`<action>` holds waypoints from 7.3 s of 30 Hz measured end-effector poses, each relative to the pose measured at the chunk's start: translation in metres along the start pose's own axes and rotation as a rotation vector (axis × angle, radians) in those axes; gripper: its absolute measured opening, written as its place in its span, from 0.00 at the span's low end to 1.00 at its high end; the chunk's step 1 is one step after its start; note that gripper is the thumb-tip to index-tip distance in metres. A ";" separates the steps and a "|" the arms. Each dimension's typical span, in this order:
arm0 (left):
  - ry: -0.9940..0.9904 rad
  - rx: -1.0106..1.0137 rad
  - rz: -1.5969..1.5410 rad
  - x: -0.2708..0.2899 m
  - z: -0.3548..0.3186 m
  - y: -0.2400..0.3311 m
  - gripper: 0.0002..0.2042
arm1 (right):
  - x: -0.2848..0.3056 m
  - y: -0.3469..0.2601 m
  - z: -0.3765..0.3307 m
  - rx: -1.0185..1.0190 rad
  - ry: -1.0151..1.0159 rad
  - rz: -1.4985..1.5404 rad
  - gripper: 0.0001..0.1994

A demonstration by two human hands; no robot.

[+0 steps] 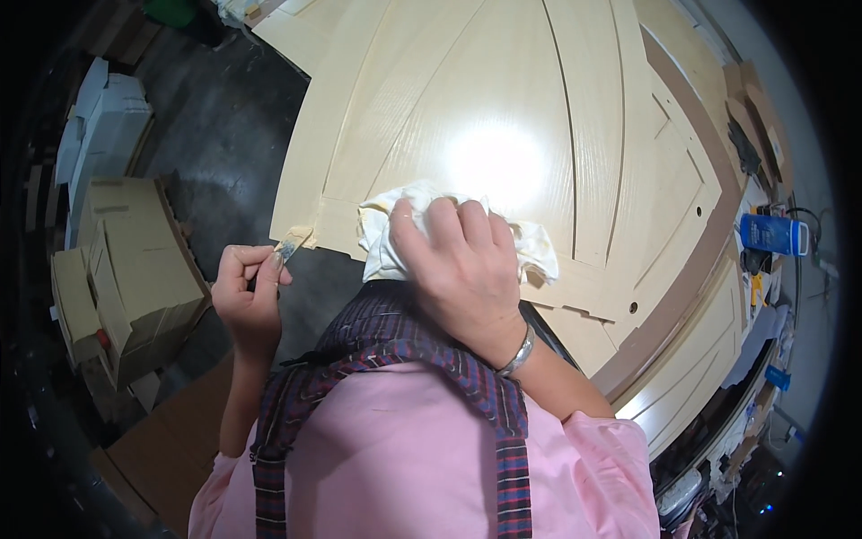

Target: The person cleans and scrapes wooden furniture panels using a scraper tool and a cloth.

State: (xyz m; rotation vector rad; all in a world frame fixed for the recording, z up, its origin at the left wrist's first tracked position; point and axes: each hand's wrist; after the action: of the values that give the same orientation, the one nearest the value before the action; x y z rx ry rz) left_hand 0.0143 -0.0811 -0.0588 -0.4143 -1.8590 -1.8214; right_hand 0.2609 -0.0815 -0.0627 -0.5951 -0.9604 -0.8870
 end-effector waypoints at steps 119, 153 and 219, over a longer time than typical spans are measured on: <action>-1.145 -0.967 0.098 -0.021 0.202 0.029 0.04 | -0.032 -0.026 0.039 -0.752 0.240 -0.308 0.13; -0.811 -0.550 -0.236 0.003 0.195 -0.006 0.10 | -0.022 -0.031 0.043 -0.807 0.215 -0.212 0.14; -1.388 -0.394 -0.342 -0.045 0.363 0.012 0.10 | -0.004 0.004 -0.012 -1.410 0.066 -0.826 0.12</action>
State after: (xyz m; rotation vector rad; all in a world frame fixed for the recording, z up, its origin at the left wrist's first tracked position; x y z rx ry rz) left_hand 0.0077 0.2851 -0.0654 -2.0049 -2.3947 -2.3660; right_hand 0.2681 -0.0872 -0.0719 -1.3542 -0.3439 -2.3398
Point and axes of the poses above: each hand's wrist, its own z-axis towards the middle knuckle, its own x-axis out of the back of the hand, y = z × x, and after that the axes turned 11 degrees about x, right-handed
